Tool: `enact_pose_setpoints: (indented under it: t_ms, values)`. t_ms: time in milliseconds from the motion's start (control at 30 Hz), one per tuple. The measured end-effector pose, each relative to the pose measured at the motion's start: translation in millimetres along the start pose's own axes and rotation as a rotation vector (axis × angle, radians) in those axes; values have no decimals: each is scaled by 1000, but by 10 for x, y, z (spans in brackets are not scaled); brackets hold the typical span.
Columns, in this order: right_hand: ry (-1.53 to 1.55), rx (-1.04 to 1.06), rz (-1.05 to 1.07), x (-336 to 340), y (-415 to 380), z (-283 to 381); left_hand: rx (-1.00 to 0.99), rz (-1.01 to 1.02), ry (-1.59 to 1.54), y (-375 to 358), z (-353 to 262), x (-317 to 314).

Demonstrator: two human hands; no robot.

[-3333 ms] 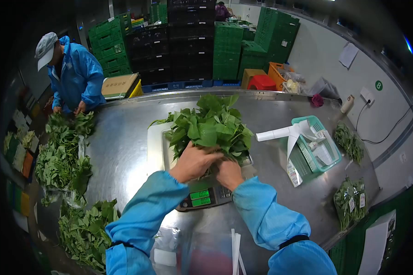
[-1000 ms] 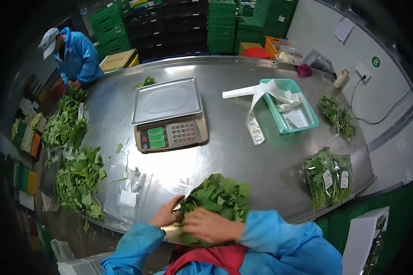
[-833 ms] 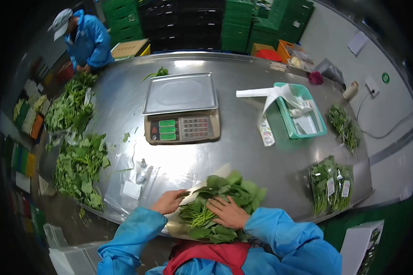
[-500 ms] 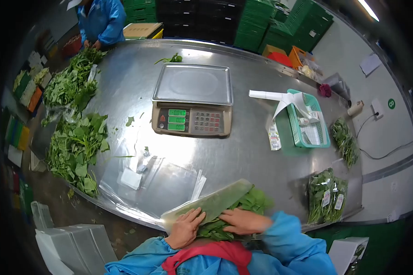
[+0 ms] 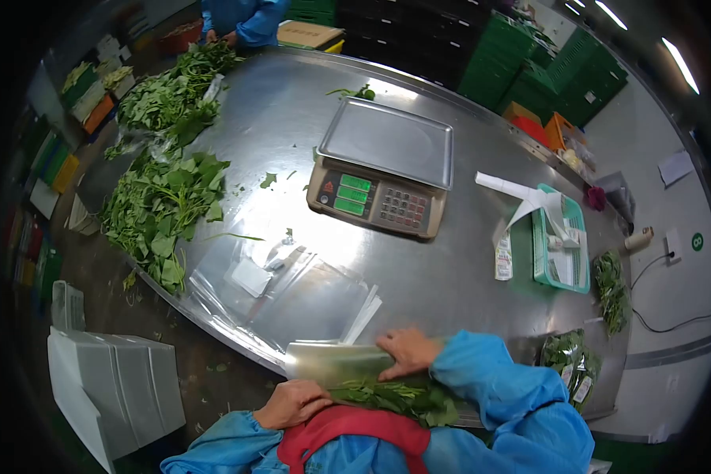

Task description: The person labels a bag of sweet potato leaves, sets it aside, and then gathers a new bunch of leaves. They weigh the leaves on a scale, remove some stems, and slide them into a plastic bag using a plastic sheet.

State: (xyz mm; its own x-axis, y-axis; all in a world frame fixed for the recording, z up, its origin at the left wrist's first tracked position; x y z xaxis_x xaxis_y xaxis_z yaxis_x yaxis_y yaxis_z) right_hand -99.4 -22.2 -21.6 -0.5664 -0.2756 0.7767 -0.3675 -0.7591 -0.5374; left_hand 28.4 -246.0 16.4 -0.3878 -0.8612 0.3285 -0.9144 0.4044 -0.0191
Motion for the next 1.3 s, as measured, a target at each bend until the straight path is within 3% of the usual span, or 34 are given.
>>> enact_pose_setpoints:
  t_ms: [33,133,167,267,333,367,400,433,500,600,633,700,833,900,933,1000,1067,1200,1267,1300]
  values:
    - [-10,9,-1,-42,-49,62,0,-13,4,45,15,-38]
    - [490,8,60,116,-314,245,14,-179,-63,318,44,-103]
    - [484,12,57,224,-394,237,-4,-208,-89,445,10,-122]
    - [663,-192,104,430,-551,131,-11,-281,-106,919,-73,-180]
    - [747,-178,13,198,-474,-69,-111,-268,-57,1284,-98,-290]
    - [838,-176,-79,128,-467,-160,-59,-214,-44,1464,-97,-386]
    - [1056,-171,94,179,-491,-183,-8,-160,-33,1576,-66,-455]
    - [1054,-170,94,135,-531,-239,-9,-162,-32,1594,-1,-463]
    - [1050,-346,171,-159,-666,-475,-235,-467,185,1603,46,-427]
    - [1249,-492,46,-1109,-1045,-1012,24,-573,345,1101,429,-193]
    - [1253,-498,52,-1164,-1169,-1018,82,-550,398,923,647,-170]
    - [1625,-540,-165,-1128,-1409,-962,210,-526,450,672,994,-182]
    - [1720,-303,-143,-583,-1252,-758,231,-426,370,667,1203,-109]
    - [1545,-124,-25,-283,-955,-597,220,-393,346,717,1253,-78]
    - [1549,-113,-29,-288,-804,-556,212,-402,331,724,1259,-78]
    - [1422,-170,170,-450,-475,-582,204,-410,322,736,1199,-78]
    - [1386,-195,176,-737,-295,-707,29,-436,491,748,1007,-88]
    - [1368,-216,153,-749,-338,-721,57,-369,428,717,1205,-96]
    - [1334,-210,121,-564,-375,-664,395,-559,-43,724,1307,-14]
    - [1227,-173,139,-444,-351,-569,430,-580,-143,717,1314,39]
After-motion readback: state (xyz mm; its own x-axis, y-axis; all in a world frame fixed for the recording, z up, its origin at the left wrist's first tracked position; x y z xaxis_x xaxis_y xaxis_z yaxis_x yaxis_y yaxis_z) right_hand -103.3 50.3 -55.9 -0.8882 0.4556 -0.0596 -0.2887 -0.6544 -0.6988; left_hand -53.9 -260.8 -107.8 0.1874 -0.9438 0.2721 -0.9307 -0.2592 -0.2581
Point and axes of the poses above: each hand's wrist, its own y-axis towards the middle knuckle, its own x-axis out of the back of the hand, z = x × y, the point moved 3 cm from there along y, towards the middle knuckle, and after that the axes turned 10 degrees about -y, right-handed, at the moved point
